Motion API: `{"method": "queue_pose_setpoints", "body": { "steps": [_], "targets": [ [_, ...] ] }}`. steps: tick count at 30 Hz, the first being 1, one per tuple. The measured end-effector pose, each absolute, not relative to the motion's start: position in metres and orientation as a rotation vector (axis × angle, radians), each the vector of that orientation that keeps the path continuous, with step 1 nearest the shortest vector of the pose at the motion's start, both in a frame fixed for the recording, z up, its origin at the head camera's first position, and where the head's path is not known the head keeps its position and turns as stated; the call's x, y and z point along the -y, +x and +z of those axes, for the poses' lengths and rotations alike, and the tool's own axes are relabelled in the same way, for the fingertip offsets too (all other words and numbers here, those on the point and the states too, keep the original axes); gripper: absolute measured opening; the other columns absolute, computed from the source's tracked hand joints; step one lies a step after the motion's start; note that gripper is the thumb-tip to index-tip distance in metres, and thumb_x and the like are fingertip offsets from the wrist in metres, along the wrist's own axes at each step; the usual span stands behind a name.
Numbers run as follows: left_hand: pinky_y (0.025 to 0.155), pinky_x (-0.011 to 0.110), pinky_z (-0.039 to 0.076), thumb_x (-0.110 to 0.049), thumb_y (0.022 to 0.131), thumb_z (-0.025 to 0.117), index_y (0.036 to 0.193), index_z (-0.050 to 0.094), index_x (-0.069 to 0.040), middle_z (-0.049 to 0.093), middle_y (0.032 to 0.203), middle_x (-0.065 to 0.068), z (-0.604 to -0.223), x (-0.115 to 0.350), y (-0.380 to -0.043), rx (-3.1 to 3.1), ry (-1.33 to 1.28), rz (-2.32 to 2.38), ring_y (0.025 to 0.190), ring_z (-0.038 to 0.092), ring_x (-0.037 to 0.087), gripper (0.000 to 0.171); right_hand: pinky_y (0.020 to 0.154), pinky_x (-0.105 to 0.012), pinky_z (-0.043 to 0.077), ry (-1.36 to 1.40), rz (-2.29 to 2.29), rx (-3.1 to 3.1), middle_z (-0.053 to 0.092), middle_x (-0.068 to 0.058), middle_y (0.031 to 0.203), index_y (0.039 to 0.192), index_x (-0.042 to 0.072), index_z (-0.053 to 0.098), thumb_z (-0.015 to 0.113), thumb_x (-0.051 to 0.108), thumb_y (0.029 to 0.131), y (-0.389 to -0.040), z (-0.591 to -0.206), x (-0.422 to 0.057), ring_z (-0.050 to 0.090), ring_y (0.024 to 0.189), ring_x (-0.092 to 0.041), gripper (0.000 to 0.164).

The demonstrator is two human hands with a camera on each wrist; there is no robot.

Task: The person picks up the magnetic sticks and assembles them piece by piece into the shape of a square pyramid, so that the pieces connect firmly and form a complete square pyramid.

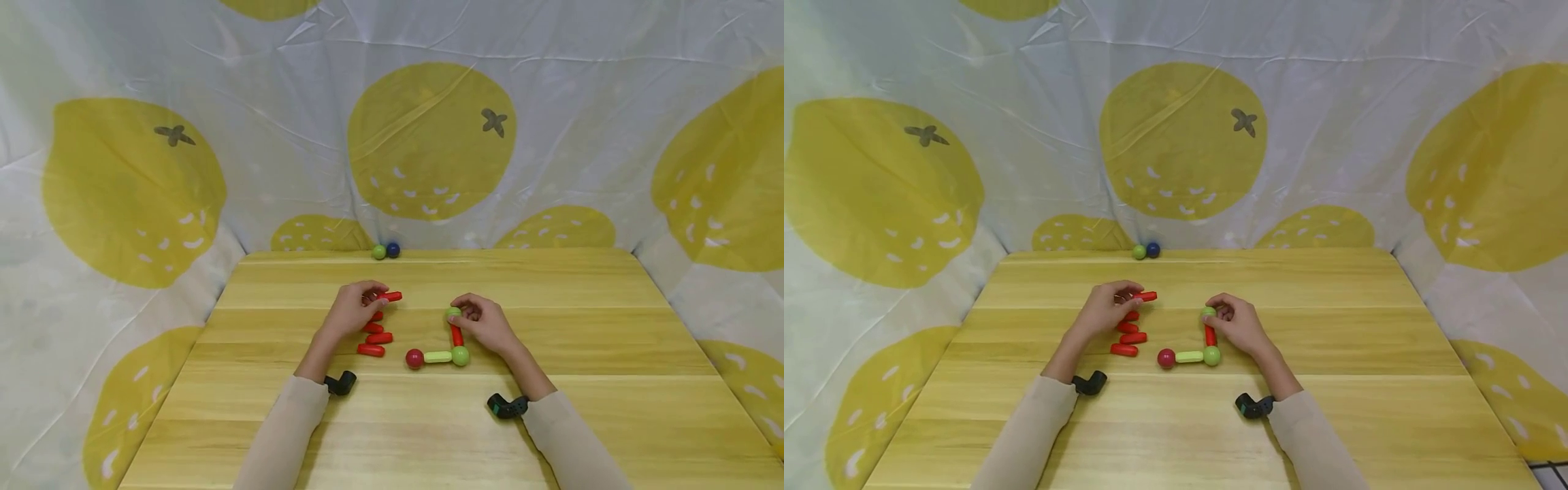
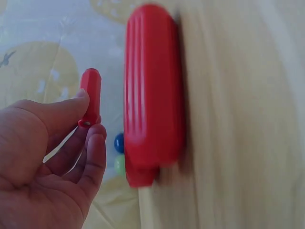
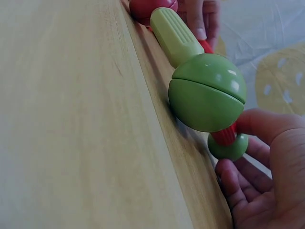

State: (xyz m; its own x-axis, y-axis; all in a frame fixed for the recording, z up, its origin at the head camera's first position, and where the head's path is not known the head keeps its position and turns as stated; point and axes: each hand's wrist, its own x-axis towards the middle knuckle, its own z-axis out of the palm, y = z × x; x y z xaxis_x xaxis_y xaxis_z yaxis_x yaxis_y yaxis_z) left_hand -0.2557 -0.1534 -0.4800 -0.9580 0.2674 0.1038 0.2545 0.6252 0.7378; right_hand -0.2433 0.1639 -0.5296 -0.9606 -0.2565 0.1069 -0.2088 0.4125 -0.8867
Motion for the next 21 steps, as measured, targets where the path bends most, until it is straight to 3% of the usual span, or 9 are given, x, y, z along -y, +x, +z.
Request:
{"method": "queue_pose_setpoints", "body": {
  "steps": [8,21],
  "targets": [
    [0.080,0.026,0.058,-0.020,0.096,0.076,0.115,0.077,-0.015,0.075,0.106,0.001,-0.483,0.119,-0.249,-2.766,0.604,1.182,0.085,0.067,0.010,0.021,0.068,-0.023,0.051,-0.439,-1.671,-2.575,0.071,-0.008,0.096,0.118,0.010,0.073,0.081,0.022,0.091,-0.242,-0.529,-0.161,0.061,0.079,-0.016,0.031],
    [0.073,0.022,0.055,-0.023,0.095,0.076,0.110,0.078,-0.015,0.074,0.094,-0.003,-0.486,0.096,-0.249,-2.744,0.723,1.057,0.078,0.063,0.006,0.017,0.062,-0.025,0.049,-0.462,-1.690,-2.572,0.068,-0.007,0.088,0.117,0.012,0.074,0.080,0.023,0.092,-0.244,-0.533,-0.160,0.060,0.074,-0.019,0.028]
  ]
}}
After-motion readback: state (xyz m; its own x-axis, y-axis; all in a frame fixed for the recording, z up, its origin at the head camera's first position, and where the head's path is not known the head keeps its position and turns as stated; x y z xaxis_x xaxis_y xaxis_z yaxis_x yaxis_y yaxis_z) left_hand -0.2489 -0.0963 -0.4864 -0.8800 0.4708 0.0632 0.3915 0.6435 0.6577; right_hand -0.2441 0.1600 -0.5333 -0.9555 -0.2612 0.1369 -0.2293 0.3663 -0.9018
